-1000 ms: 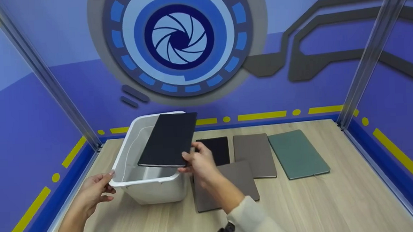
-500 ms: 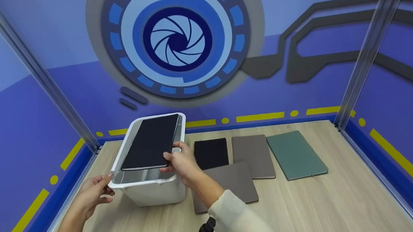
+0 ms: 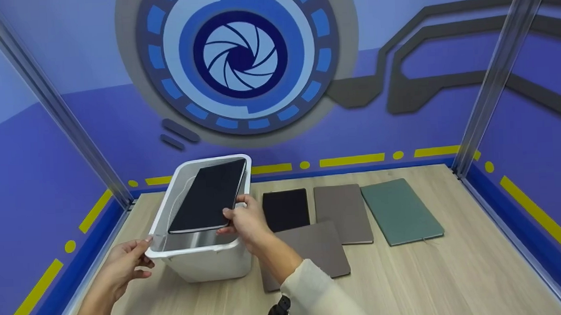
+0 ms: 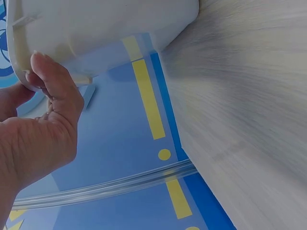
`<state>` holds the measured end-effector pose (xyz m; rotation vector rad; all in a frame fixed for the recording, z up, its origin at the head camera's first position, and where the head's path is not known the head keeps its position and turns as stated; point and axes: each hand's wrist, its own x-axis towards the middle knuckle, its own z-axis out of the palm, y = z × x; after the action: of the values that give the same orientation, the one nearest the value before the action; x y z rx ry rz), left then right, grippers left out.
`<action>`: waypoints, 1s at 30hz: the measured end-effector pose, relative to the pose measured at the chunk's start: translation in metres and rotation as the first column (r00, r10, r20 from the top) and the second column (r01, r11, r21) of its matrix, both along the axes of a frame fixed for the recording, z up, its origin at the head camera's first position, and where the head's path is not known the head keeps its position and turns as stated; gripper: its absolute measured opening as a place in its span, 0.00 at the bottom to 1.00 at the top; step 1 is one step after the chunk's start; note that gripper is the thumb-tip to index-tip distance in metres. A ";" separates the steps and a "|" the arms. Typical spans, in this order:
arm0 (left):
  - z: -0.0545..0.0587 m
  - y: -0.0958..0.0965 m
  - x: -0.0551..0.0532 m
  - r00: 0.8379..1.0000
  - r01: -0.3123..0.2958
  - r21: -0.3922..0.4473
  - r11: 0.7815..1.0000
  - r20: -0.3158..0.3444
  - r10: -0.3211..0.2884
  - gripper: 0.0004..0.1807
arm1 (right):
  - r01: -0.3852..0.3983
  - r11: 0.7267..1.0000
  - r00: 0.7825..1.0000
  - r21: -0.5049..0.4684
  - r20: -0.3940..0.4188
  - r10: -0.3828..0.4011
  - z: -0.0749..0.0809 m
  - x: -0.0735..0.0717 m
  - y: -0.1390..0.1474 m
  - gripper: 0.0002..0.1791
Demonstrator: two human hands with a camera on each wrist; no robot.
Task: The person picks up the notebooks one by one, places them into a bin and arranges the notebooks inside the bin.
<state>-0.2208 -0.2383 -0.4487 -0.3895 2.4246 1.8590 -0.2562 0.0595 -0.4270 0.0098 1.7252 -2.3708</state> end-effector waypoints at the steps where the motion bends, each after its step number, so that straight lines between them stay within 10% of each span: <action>1: 0.000 0.000 0.000 1.000 0.001 0.001 1.000 0.000 -0.001 0.19 | 0.003 1.000 1.000 0.006 0.002 -0.003 0.000 0.000 0.000 0.18; 30: 0.001 -0.002 -0.001 0.999 0.013 -0.032 0.999 0.033 -0.012 0.19 | -0.026 0.993 0.999 0.113 0.051 0.021 0.003 -0.006 -0.006 0.12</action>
<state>-0.2223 -0.2398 -0.4472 -0.4024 2.4332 1.7964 -0.2624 0.0531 -0.4235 0.0644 1.8242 -2.2337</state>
